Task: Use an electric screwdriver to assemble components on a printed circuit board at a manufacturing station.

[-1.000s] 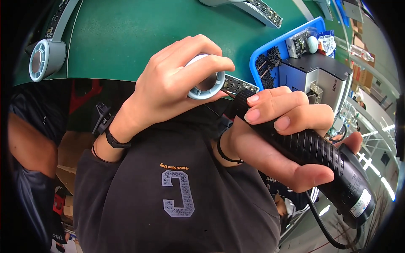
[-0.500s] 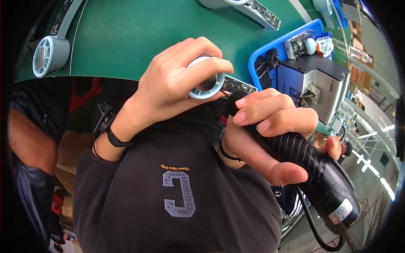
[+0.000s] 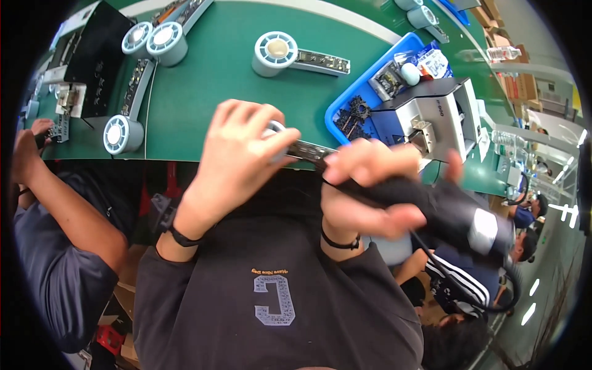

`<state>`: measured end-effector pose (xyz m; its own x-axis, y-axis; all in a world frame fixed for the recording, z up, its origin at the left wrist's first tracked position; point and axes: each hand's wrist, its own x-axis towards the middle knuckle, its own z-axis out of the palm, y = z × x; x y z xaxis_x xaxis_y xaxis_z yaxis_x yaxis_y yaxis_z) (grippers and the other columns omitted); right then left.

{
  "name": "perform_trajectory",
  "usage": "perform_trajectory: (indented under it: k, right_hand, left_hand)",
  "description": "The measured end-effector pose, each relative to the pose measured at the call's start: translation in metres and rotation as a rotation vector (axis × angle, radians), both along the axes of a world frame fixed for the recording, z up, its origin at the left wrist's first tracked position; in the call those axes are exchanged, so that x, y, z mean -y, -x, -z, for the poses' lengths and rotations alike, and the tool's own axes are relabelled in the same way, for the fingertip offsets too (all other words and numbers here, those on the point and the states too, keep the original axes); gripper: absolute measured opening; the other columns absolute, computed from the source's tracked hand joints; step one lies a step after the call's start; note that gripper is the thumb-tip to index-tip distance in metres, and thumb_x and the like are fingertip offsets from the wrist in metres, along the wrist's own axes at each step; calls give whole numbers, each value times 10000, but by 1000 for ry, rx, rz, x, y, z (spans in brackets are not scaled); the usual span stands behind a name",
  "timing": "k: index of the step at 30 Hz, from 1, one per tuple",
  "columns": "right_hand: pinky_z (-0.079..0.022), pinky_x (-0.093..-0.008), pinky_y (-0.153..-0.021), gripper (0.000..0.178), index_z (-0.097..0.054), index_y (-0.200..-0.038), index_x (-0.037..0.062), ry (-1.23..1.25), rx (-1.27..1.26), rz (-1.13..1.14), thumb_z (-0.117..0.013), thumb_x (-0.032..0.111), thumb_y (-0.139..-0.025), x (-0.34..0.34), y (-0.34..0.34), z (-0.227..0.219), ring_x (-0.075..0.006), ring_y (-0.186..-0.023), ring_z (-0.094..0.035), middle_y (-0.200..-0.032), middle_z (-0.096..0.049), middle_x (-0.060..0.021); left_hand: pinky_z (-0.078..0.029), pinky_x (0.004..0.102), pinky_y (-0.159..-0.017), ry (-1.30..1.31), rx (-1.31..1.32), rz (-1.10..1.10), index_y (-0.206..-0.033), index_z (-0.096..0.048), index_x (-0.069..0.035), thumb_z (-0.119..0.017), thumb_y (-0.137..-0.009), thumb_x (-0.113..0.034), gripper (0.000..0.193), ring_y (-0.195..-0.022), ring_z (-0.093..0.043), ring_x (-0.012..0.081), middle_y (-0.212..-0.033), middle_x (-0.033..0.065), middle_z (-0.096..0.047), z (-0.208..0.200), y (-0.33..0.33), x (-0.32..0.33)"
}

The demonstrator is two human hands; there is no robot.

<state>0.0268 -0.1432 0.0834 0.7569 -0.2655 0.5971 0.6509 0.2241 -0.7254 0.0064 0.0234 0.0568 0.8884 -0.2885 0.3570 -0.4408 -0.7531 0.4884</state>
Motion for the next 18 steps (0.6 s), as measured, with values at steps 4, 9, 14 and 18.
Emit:
perform_trajectory:
  k: [4,9,14,18]
  right_hand:
    - [-477,-321,-414,819,-296,-1613,94,-227,215,206,-380,728,-1101,26,9,-30,-176,-429,-477,-756,-489,-62]
    - [-440,-297,-387,771,-367,-1575,93,-351,102,245,-394,702,-1102,42,20,-25,-166,-417,-465,-735,-467,-55]
    - [-477,-318,-397,792,-309,-1579,85,-145,40,154,-456,691,-1090,54,25,-7,-191,-421,-496,-740,-498,-76]
    - [-532,-348,-434,814,-261,-1578,81,-166,-42,52,-538,661,-1078,57,32,-1,-216,-448,-538,-752,-535,-100]
  left_hand:
    - [-451,508,-1113,-267,68,-192,-1102,-752,-151,-904,-738,-152,395,-1245,-613,324,-1260,59,-674,-6,-14,-24]
    - [-390,531,-1197,-386,296,-171,-1104,-709,-113,-844,-836,-175,307,-1406,-504,314,-1430,66,-604,-8,-53,-5]
    - [-365,542,-1243,-588,286,12,-1178,-702,-89,-802,-930,-249,311,-1407,-511,338,-1482,86,-584,-12,-100,19]
    - [-397,542,-1222,-529,208,151,-1189,-706,-79,-769,-977,-305,316,-1350,-568,359,-1419,114,-614,-2,-158,24]
